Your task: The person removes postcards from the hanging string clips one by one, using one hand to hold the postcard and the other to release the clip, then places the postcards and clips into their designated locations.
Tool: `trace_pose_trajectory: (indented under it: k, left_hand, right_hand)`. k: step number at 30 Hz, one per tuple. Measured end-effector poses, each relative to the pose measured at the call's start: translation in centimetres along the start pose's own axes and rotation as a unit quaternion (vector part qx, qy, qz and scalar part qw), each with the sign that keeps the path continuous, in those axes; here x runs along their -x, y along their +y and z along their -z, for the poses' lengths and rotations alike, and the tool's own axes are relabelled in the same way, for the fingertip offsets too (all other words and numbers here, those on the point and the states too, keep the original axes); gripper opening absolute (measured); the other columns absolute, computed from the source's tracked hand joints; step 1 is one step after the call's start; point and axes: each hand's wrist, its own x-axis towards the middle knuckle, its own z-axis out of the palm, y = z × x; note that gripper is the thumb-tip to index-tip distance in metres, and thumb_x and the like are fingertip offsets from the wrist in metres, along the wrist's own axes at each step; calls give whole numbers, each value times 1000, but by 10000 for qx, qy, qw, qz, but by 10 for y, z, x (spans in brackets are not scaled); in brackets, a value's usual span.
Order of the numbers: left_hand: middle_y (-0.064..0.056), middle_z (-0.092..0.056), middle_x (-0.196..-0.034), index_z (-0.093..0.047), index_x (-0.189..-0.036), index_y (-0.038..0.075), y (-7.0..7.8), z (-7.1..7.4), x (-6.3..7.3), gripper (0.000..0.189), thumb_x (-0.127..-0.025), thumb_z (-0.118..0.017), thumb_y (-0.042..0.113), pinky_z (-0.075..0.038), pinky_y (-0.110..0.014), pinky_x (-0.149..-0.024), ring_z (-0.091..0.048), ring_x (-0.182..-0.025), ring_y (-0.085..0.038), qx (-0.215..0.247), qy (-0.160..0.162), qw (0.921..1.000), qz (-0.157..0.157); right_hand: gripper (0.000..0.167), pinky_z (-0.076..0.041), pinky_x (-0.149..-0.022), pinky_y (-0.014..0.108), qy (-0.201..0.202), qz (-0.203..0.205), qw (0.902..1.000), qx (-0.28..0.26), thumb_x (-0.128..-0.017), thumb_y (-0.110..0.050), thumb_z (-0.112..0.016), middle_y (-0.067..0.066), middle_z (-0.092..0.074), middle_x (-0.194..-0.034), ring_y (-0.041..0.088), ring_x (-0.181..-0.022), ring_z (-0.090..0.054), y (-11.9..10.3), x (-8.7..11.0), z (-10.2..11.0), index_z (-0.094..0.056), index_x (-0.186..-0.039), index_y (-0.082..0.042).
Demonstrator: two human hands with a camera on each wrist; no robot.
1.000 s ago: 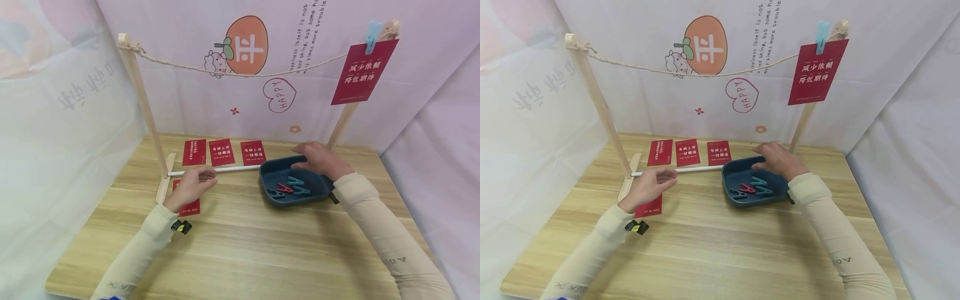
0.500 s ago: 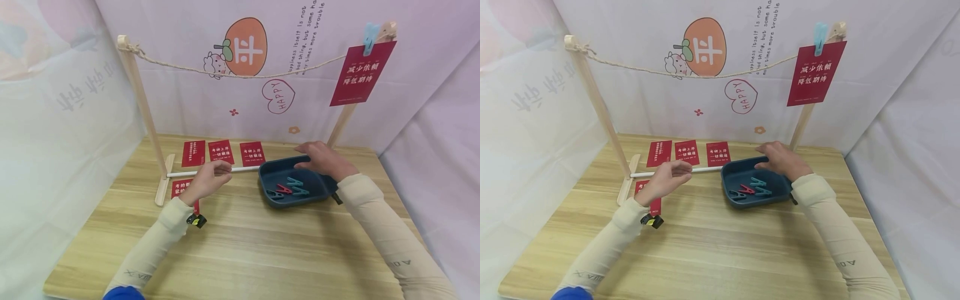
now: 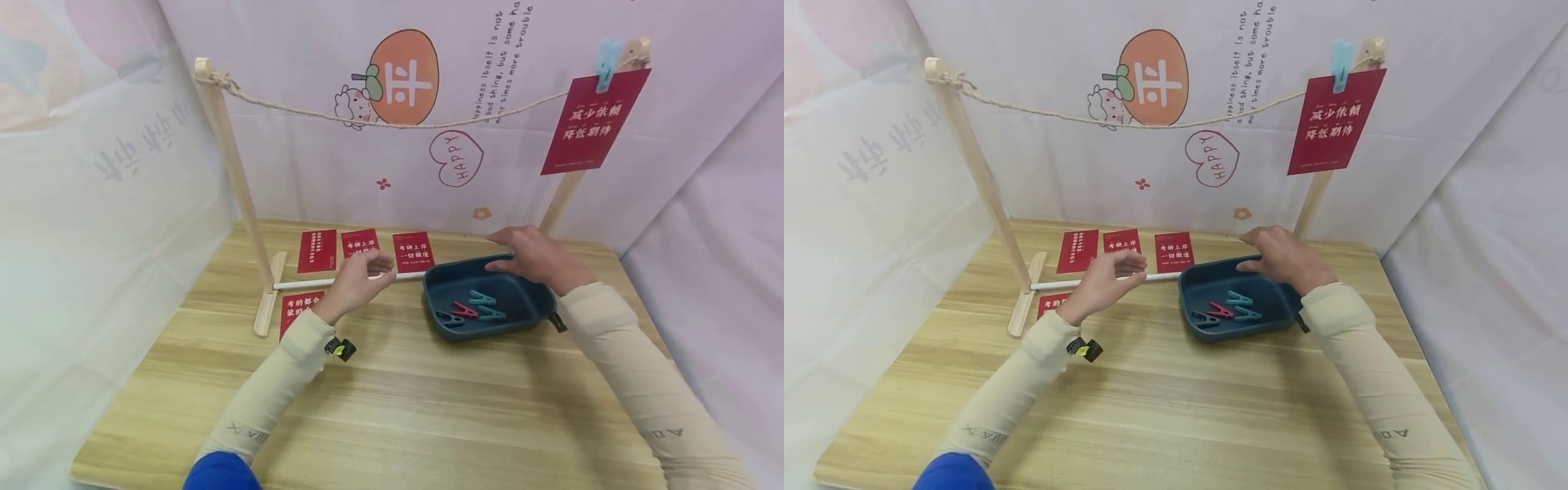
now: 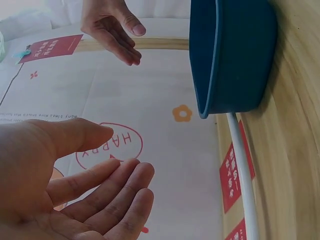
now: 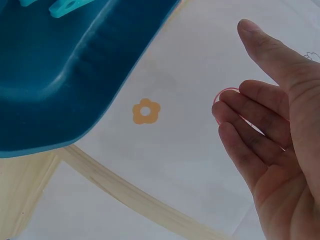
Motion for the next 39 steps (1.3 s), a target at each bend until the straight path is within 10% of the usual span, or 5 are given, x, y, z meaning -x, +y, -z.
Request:
trace_pose_trajectory:
  k: [39]
  left_hand:
    - [-10, -71, -134, -65, -137, 7, 68, -26, -58, 36, -102, -70, 17, -59, -36, -108, -70, -123, -25, 52, 364, 9979, -539]
  right_hand:
    - [70, -57, -103, 60, 406, -264, 9981, 368, -83, -28, -92, 23, -68, -141, 46, -130, -65, -24, 21, 78, -64, -143, -3]
